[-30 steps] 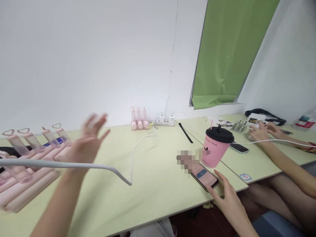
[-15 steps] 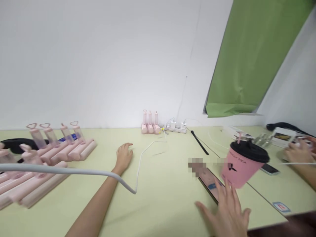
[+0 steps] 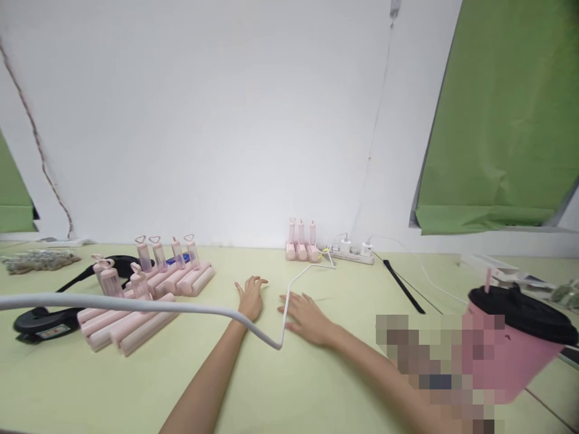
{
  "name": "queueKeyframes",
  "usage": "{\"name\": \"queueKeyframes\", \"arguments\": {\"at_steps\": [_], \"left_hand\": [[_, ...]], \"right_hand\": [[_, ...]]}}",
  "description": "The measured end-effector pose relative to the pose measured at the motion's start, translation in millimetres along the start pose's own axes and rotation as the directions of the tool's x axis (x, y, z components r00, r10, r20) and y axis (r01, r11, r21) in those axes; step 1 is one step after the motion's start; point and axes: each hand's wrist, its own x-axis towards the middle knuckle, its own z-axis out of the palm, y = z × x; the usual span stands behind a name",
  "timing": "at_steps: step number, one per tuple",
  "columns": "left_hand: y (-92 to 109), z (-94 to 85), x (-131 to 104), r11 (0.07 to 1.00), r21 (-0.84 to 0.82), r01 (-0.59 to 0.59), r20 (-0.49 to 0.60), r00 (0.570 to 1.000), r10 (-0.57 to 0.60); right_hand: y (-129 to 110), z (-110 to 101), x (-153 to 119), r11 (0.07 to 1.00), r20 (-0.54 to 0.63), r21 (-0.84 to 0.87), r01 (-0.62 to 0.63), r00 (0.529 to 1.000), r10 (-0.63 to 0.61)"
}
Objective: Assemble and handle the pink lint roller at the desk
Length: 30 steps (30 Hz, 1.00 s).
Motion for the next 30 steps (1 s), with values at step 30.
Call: {"name": "queueKeyframes", "arguments": {"at_steps": [30], "left_hand": [[-51.4,-126.4,15.7,0.999,0.028,0.034,-0.436,0.9,-0.018]], "right_hand": [[71.5,4.5,7.8,0.916,-0.353,0.284,-0.283,0.857,0.374]]}}
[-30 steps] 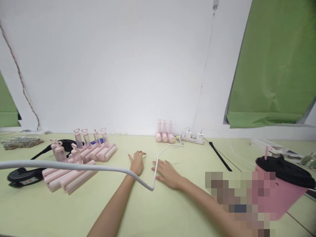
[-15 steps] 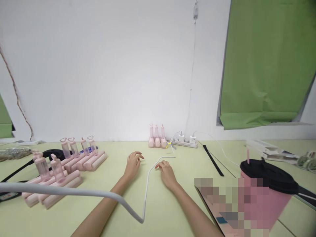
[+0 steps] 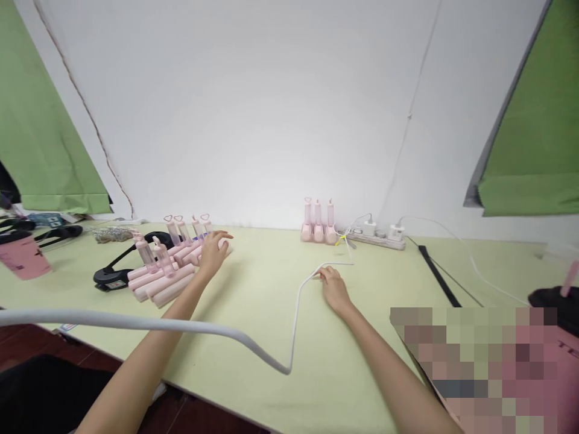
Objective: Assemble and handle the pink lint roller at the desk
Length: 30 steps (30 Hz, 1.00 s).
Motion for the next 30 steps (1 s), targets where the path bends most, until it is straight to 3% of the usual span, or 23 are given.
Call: {"name": "queueKeyframes", "arguments": {"at_steps": [2,4,6,10,13,15,16,17,18,19,23,25,26,28,30], "left_hand": [[1.5,10.5,8.8,0.976,-0.111,0.188,0.109,0.978,-0.176],[11.0,31.9,16.4,0.891,-0.203,0.407,0.248,0.901,-0.355],[26.6,59.8,20.4,0.832,-0.209,0.514,0.334,0.837,-0.433],[60.7,110.9,18.6,0.854,-0.141,0.501,0.378,0.824,-0.422],[75.8,118.4,15.3,0.959,0.063,0.277,0.216,0.934,-0.284],[79.4,97.9,12.3,0.961,0.276,-0.004,0.186,0.981,-0.05],[80.1,79.3,9.9,0.929,0.346,-0.134,0.235,0.971,0.052],[80.8,55.6,6.8,0.896,0.369,-0.247,0.339,0.934,0.117],[81.4,27.7,3.1,0.874,0.382,-0.301,0.409,0.903,0.132],[81.8,-3.2,-0.9,0.847,0.411,-0.336,0.422,0.894,0.15],[64.5,-125.8,-9.8,0.654,0.699,-0.289,0.164,0.955,0.247],[35.6,-166.6,-8.1,0.597,0.757,-0.266,0.239,0.963,0.126],[17.2,-179.0,-6.5,0.591,0.769,-0.242,0.277,0.96,0.032],[-20.4,-187.6,-3.3,0.616,0.749,-0.244,0.389,0.914,-0.112],[-48.5,-179.3,-0.8,0.706,0.645,-0.294,0.48,0.874,-0.074]], "right_hand": [[-0.6,0.7,-0.8,0.999,-0.005,0.036,-0.03,1.0,0.03],[-0.3,1.4,-1.4,0.996,-0.028,0.07,-0.05,0.998,0.052],[1.0,1.8,-1.5,0.995,-0.047,0.086,-0.052,0.997,0.056],[5.9,2.0,0.3,0.995,-0.025,0.094,-0.037,0.999,0.039],[8.9,2.5,2.4,0.996,0.005,0.085,-0.04,0.999,0.04],[9.3,2.9,3.3,0.997,0.022,0.071,-0.036,0.999,0.034],[9.1,3.1,3.6,0.997,0.029,0.065,-0.034,0.999,0.032],[8.7,3.3,3.7,0.998,0.035,0.061,-0.032,0.999,0.029],[8.3,3.5,3.8,0.998,0.036,0.06,-0.027,0.999,0.025],[7.8,3.6,3.7,0.998,0.034,0.06,-0.023,0.999,0.021],[5.8,3.4,3.1,0.998,0.035,0.049,-0.028,0.999,0.026],[4.8,2.6,2.6,0.999,0.047,0.038,-0.039,0.998,0.038],[4.4,2.1,2.4,0.999,0.055,0.034,-0.041,0.998,0.039],[3.5,1.0,1.8,0.999,0.071,0.018,-0.038,0.997,0.037],[2.3,-0.2,0.2,0.999,0.084,-0.019,-0.026,0.996,0.028]]}}
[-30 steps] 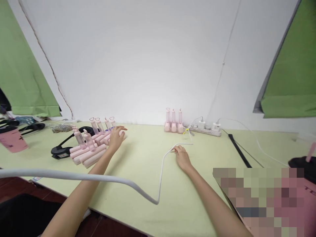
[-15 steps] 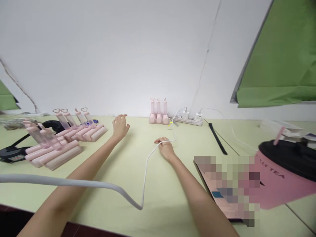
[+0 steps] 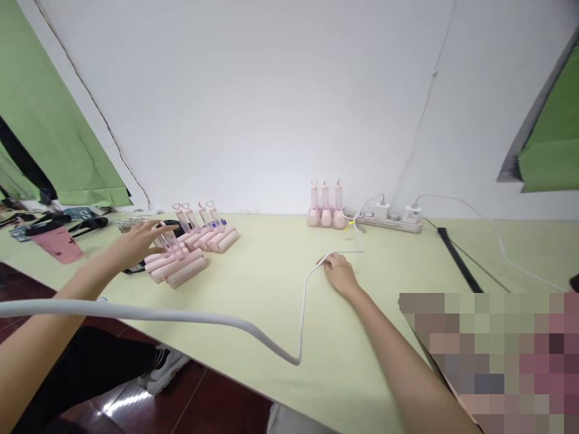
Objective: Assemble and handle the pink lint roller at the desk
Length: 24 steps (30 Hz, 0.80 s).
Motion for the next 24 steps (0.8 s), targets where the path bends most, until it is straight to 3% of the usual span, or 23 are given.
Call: {"name": "queueKeyframes", "arguments": {"at_steps": [2,5,8,10,12,13,14,15,18,21,24], "left_hand": [[1.5,17.2,10.7,0.991,-0.127,0.045,-0.066,0.996,-0.054],[19.0,21.4,24.6,0.94,-0.233,0.251,-0.133,0.949,-0.286],[39.1,8.4,37.0,0.91,-0.269,0.316,0.041,0.948,-0.317],[58.3,-1.8,45.9,0.891,-0.376,0.255,0.02,0.963,-0.267],[88.8,-9.6,54.8,0.801,-0.557,0.22,-0.079,0.946,-0.314],[108.9,-12.2,59.2,0.678,-0.709,0.192,-0.092,0.929,-0.359],[131.7,-13.5,63.8,0.45,-0.879,0.156,-0.055,0.906,-0.42],[156.5,-13.2,68.7,0.234,-0.966,0.111,0.007,0.914,-0.405],[233.0,1.5,83.9,-0.206,-0.975,0.085,0.145,0.945,-0.292],[289.8,36.2,91.9,-0.484,-0.859,0.169,0.285,0.942,-0.176],[309.3,73.2,89.7,-0.532,-0.791,0.303,0.426,0.897,-0.122]], "right_hand": [[-2.1,-1.2,-3.6,0.998,0.006,-0.051,0.025,1.0,-0.025],[-6.9,-2.3,-12.0,0.989,-0.006,-0.125,0.083,0.996,-0.085],[-11.0,-2.0,-17.6,0.977,-0.012,-0.181,0.115,0.993,-0.119],[-12.1,-2.2,-17.2,0.992,0.001,-0.09,0.092,0.996,-0.092],[-12.8,-4.2,-14.1,0.984,0.001,0.18,0.017,1.0,-0.018],[-13.6,-5.9,-12.1,0.934,-0.021,0.356,-0.031,0.999,0.042],[-14.6,-8.2,-10.0,0.85,-0.045,0.523,-0.068,0.993,0.107],[-15.9,-10.6,-8.0,0.748,-0.066,0.658,-0.087,0.983,0.173],[-17.5,-16.1,-2.1,0.514,-0.067,0.852,-0.103,0.951,0.301],[-11.1,-15.3,3.7,0.458,-0.067,0.879,-0.13,0.919,0.388],[-1.5,-9.6,6.7,0.525,-0.092,0.832,-0.178,0.889,0.448]]}}
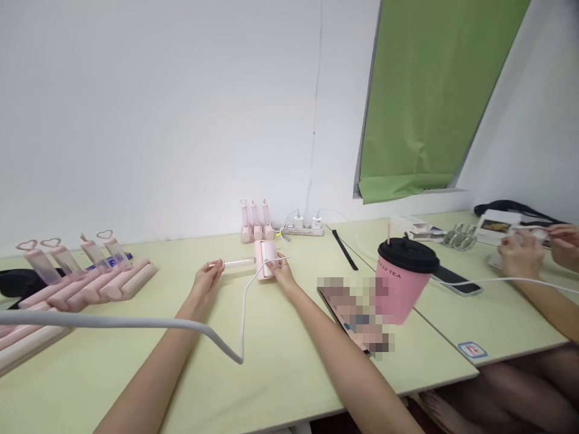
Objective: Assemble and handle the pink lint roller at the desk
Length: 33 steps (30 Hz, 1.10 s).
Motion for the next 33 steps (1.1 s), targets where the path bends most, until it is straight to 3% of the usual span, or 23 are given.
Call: {"name": "queueKeyframes", "arguments": {"at_steps": [2,4,6,7,10,11,13,15,20,23,26,29,33], "left_hand": [[-11.5,-11.3,4.1,0.992,0.124,-0.013,0.038,0.999,0.009],[-13.6,-21.5,4.6,0.889,0.416,-0.192,0.05,0.981,0.189],[-12.9,-25.4,1.8,0.593,0.706,-0.388,0.145,0.898,0.415],[-13.2,-24.7,-0.4,0.444,0.772,-0.455,0.247,0.858,0.45],[-17.8,-18.1,-8.3,0.145,0.755,-0.639,0.581,0.755,0.304],[-19.6,-16.2,-10.9,0.084,0.741,-0.666,0.631,0.734,0.252],[-21.6,-14.4,-15.4,-0.005,0.757,-0.654,0.638,0.736,0.226],[-21.0,-14.7,-18.4,-0.067,0.776,-0.627,0.622,0.746,0.239],[-16.8,-20.0,-18.7,-0.231,0.775,-0.589,0.632,0.712,0.305],[-16.6,-31.3,-13.7,-0.264,0.82,-0.508,0.571,0.76,0.312],[-16.4,-48.1,-7.8,-0.224,0.888,-0.402,0.457,0.83,0.321],[-15.0,-57.4,-6.0,-0.186,0.926,-0.328,0.374,0.862,0.343],[-13.0,-47.3,-12.1,-0.218,0.902,-0.373,0.43,0.83,0.356]], "right_hand": [[5.0,0.9,-0.2,0.999,0.007,-0.042,0.007,1.0,-0.007],[7.3,5.0,-5.0,0.996,0.036,-0.065,0.057,0.998,-0.054],[6.9,11.2,-12.8,0.985,0.086,-0.11,0.129,0.989,-0.12],[6.0,14.3,-16.8,0.977,0.105,-0.138,0.166,0.983,-0.152],[2.3,20.3,-25.6,0.954,0.099,-0.208,0.216,0.975,-0.199],[1.1,20.9,-26.8,0.95,0.077,-0.219,0.222,0.975,-0.21],[-1.0,20.9,-27.6,0.948,0.039,-0.222,0.229,0.973,-0.226],[-2.8,21.0,-28.0,0.944,0.023,-0.223,0.243,0.97,-0.244],[-7.0,27.0,-36.5,0.882,-0.043,-0.312,0.354,0.922,-0.385],[-9.9,24.2,-38.7,0.789,-0.123,-0.391,0.474,0.823,-0.555],[-11.8,10.2,-32.7,0.682,-0.202,-0.573,0.455,0.728,-0.655],[-9.9,-8.6,-23.1,0.515,-0.085,-0.767,0.382,0.735,-0.673],[-2.7,-24.8,-12.8,0.323,0.056,-0.873,0.364,0.735,-0.676]]}}
